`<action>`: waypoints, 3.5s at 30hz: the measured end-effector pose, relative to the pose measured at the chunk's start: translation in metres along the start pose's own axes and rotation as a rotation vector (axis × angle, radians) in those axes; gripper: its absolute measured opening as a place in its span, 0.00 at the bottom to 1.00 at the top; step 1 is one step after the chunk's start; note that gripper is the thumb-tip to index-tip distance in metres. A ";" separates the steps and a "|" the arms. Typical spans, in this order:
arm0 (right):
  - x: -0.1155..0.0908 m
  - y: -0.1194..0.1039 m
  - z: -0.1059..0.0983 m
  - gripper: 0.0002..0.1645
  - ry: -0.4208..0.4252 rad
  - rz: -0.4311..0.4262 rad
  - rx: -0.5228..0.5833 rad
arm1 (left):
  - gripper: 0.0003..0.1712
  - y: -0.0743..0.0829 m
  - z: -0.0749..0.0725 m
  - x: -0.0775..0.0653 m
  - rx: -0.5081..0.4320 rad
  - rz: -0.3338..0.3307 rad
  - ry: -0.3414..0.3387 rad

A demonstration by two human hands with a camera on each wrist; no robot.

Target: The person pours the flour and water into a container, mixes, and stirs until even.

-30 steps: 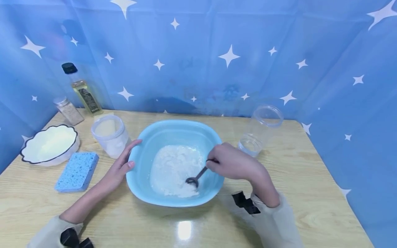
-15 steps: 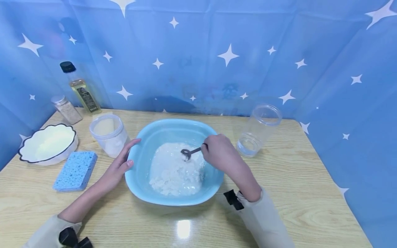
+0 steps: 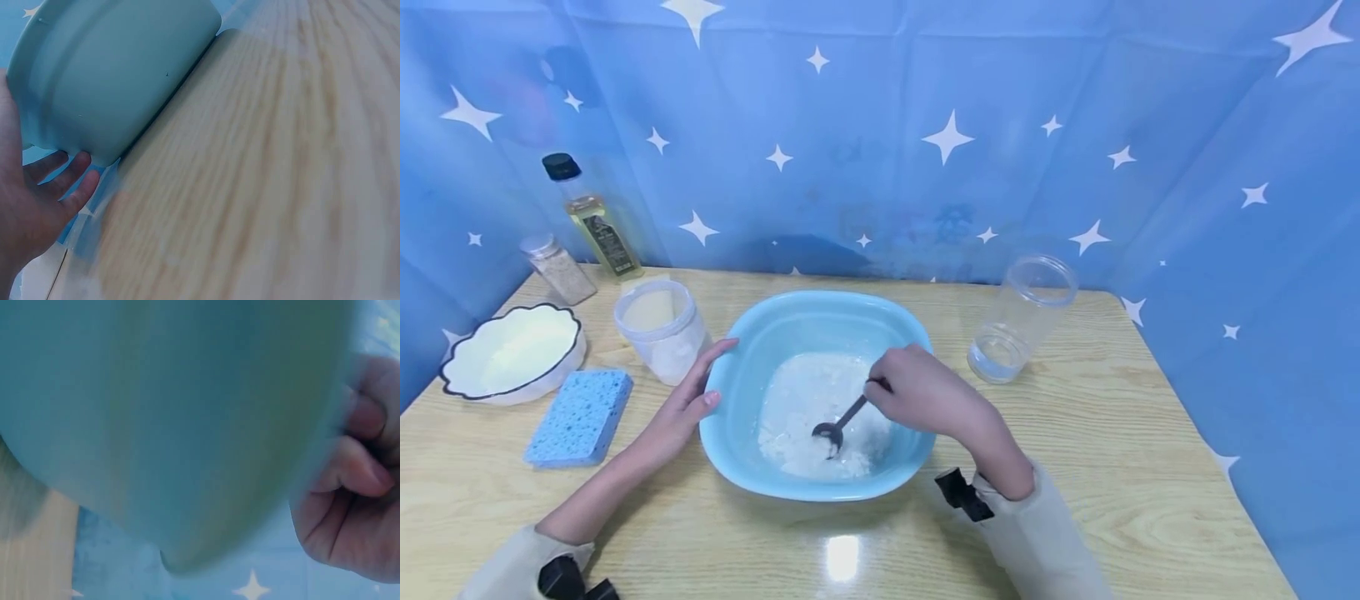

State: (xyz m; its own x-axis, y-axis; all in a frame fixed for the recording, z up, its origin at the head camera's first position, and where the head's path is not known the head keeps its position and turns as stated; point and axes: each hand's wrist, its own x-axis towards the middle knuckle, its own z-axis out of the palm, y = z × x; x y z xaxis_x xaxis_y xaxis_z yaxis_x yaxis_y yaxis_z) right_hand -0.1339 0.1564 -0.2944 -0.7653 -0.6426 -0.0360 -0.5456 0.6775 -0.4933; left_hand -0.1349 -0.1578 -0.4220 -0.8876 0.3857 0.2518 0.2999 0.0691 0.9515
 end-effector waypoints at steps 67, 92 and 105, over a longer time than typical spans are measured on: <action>-0.014 0.019 -0.028 0.13 0.188 0.192 0.096 | 0.33 -0.003 -0.001 -0.001 -0.015 0.030 -0.001; -0.004 0.014 -0.010 0.20 0.195 0.068 -0.111 | 0.33 -0.001 -0.001 0.001 -0.009 0.010 -0.003; -0.003 0.019 -0.010 0.18 0.132 0.049 0.007 | 0.32 -0.004 -0.001 -0.010 -0.004 -0.038 0.010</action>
State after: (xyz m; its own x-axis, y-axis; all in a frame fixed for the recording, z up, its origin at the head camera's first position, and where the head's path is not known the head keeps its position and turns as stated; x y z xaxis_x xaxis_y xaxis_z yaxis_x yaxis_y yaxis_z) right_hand -0.1448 0.1744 -0.2951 -0.8296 -0.5557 0.0541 -0.5043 0.7042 -0.4998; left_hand -0.1276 -0.1624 -0.4277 -0.9017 0.3738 0.2173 0.2646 0.0794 0.9611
